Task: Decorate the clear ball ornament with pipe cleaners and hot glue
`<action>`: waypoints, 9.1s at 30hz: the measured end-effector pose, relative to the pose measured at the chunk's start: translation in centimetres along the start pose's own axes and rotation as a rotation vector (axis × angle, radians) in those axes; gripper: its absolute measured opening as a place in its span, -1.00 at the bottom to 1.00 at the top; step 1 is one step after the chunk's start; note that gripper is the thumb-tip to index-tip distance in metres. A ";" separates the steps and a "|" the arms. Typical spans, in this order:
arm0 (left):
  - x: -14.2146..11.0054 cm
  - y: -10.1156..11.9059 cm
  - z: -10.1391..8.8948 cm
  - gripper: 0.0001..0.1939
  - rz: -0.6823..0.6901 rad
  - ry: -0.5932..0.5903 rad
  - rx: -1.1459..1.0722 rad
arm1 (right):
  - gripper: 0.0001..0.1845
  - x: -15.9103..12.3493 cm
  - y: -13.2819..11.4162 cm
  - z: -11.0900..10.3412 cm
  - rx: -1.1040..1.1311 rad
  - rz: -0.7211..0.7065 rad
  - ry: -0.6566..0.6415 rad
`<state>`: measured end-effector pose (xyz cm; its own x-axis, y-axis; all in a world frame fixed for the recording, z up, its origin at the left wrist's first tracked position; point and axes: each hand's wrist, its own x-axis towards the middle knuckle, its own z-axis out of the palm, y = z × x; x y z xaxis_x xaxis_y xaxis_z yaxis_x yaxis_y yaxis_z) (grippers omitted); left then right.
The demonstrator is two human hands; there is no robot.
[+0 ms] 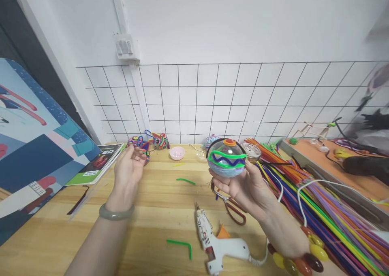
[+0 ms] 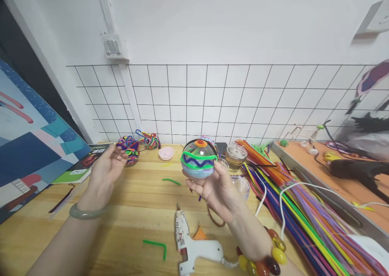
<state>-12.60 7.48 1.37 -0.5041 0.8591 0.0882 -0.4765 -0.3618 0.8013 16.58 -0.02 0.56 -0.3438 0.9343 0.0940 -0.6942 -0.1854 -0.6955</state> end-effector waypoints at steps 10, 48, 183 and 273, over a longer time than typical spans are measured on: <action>-7.2 -1.5 2.9 -0.34 -0.354 -0.795 0.295 | -0.43 -0.3 2.0 0.3 -0.312 -0.136 -0.049; -10.7 -2.6 3.8 -0.38 -0.338 -1.055 0.146 | -0.42 -0.6 1.5 0.7 -0.590 -0.168 -0.050; -11.2 -3.3 4.5 -0.76 -0.352 -0.734 -0.069 | -0.27 -1.2 2.4 -0.6 -1.062 -0.394 -0.029; -7.6 -2.1 3.4 -0.69 0.095 -0.212 -0.063 | -0.36 -0.2 3.3 -0.3 -0.756 -0.484 0.183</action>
<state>-5.30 2.91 1.01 -0.3893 0.8744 0.2894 -0.4811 -0.4610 0.7457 14.53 -0.71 -2.00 0.0273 0.9038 0.4270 -0.1157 0.4272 -0.8967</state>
